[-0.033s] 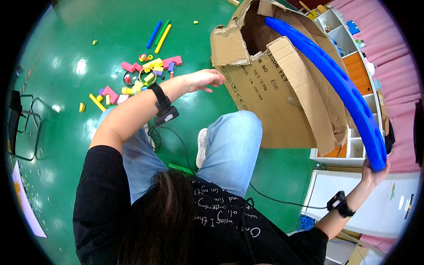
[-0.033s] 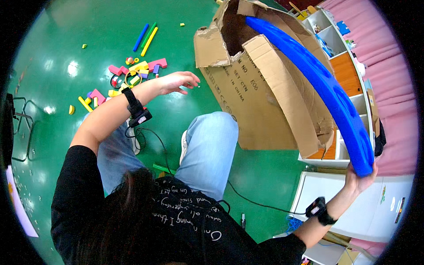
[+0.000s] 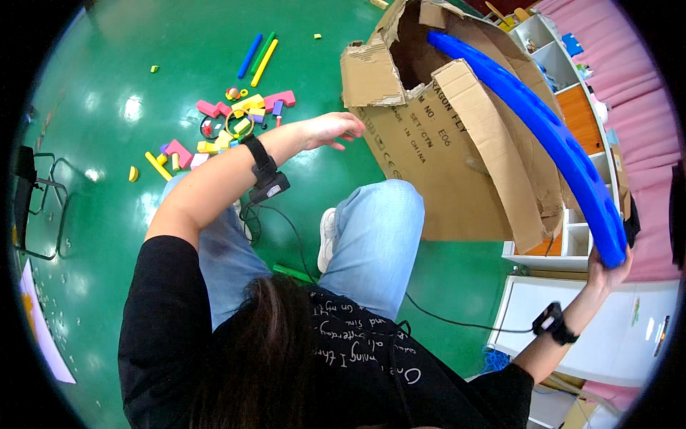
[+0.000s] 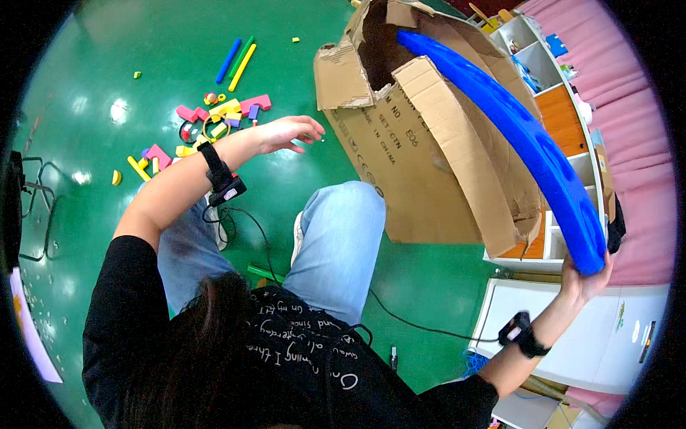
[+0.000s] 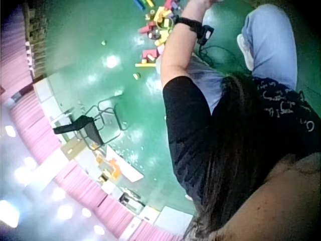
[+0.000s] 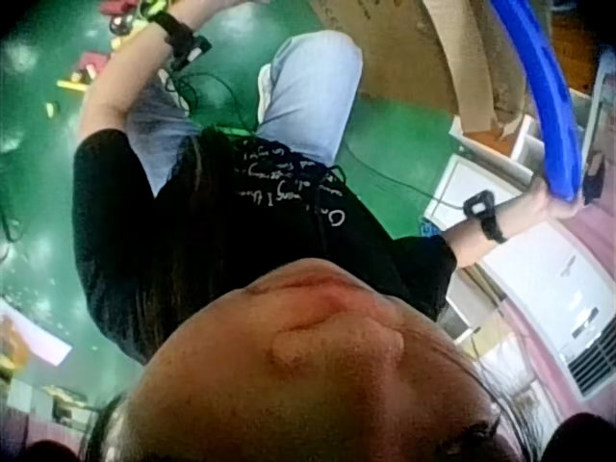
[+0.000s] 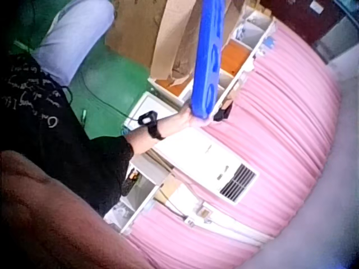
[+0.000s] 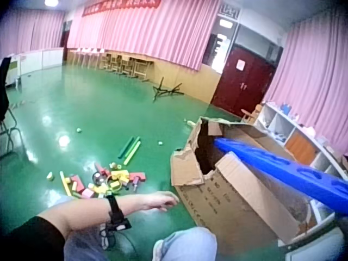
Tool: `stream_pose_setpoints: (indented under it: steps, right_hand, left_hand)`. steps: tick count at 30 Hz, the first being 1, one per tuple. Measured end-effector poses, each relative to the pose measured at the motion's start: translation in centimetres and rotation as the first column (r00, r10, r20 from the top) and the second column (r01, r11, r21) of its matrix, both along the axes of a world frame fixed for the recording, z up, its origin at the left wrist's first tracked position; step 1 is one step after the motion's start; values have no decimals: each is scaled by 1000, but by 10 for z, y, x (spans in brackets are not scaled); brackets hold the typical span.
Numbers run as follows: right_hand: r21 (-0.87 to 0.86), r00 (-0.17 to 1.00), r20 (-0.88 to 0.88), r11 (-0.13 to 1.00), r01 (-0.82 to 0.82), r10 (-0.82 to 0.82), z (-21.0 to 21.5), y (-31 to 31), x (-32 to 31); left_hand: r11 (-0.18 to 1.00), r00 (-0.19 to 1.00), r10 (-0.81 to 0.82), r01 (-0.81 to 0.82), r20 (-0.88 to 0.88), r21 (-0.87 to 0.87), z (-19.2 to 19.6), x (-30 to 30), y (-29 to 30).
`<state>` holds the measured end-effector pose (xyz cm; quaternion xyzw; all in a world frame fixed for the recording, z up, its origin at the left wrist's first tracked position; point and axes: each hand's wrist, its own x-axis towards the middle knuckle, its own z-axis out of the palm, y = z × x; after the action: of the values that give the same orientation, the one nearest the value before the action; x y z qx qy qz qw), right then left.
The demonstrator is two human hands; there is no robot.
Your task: The person picks up various colorful plastic and foam toys from the floor and places them one by one into a large cardboard box while sitting on the floor.
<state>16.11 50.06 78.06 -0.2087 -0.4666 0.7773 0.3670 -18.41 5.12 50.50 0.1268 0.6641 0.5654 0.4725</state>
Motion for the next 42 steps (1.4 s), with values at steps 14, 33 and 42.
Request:
stream_pose_setpoints:
  steps: [14, 33, 42]
  right_hand:
    - [-145, 929, 315, 977, -154, 194, -119, 51, -189]
    - [-399, 456, 770, 895, -201, 446, -137, 146, -141]
    - [-395, 327, 821, 879, -266, 468, -131, 137, -117]
  left_hand:
    - [979, 959, 203, -199, 200, -40, -21, 5, -63]
    - [834, 990, 129, -74, 63, -546, -163, 18, -105]
    - [754, 945, 321, -215, 63, -621, -239, 62, -142]
